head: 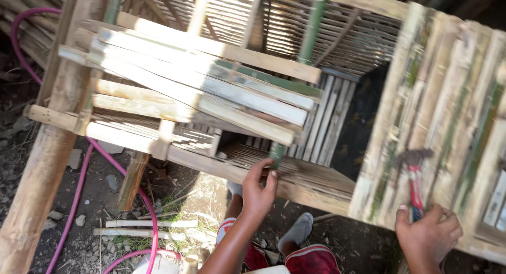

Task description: The person assembles a bamboo cage by hammering nails into the frame and attaching thin bamboo strips. They use a hammer and a saw to cut and fit the bamboo pieces, working methodically to secure the structure.

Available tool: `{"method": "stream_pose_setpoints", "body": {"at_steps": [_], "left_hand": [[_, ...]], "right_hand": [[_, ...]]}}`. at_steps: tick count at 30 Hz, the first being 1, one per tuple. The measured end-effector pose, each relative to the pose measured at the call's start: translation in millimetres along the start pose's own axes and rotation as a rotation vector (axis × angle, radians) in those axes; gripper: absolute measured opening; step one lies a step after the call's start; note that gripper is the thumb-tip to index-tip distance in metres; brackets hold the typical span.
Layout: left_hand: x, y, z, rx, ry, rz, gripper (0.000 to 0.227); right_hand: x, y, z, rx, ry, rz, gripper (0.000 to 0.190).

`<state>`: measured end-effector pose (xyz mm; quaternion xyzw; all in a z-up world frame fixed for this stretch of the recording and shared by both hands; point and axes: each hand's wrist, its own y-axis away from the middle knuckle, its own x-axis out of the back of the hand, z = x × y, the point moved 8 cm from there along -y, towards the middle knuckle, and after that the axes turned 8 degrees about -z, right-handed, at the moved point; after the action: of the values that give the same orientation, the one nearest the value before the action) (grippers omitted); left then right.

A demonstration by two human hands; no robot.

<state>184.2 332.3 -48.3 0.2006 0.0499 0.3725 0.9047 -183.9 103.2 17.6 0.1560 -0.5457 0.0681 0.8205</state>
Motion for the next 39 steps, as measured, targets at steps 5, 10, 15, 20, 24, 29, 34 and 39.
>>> {"method": "stream_pose_setpoints", "body": {"at_steps": [5, 10, 15, 20, 24, 29, 34, 39], "left_hand": [[119, -65, -35, 0.082, 0.301, 0.387, 0.037], [171, -115, -90, 0.376, 1.016, 0.523, 0.041], [158, -149, -88, 0.413, 1.19, 0.383, 0.052], [135, -189, -46, 0.293, 1.46, 0.189, 0.063], [122, -173, -6, 0.32, 1.359, 0.264, 0.062], [64, -133, 39, 0.246, 1.179, 0.098, 0.062], [-86, -101, 86, 0.313, 1.012, -0.013, 0.061], [-305, -60, 99, 0.523, 1.123, -0.171, 0.057]], "right_hand": [[106, -83, -233, 0.464, -0.652, 0.162, 0.058], [221, -135, -508, 0.958, -0.764, 0.033, 0.062], [208, -162, -627, 0.834, -0.487, -0.351, 0.067], [151, -131, -621, 0.835, -0.347, -0.736, 0.087], [183, -118, -581, 0.86, -0.534, -0.839, 0.082], [210, -117, -485, 0.95, -0.684, -0.524, 0.072], [197, -175, -311, 0.786, -0.775, -0.53, 0.085], [170, -227, -94, 0.502, -0.739, -0.51, 0.092]]}}
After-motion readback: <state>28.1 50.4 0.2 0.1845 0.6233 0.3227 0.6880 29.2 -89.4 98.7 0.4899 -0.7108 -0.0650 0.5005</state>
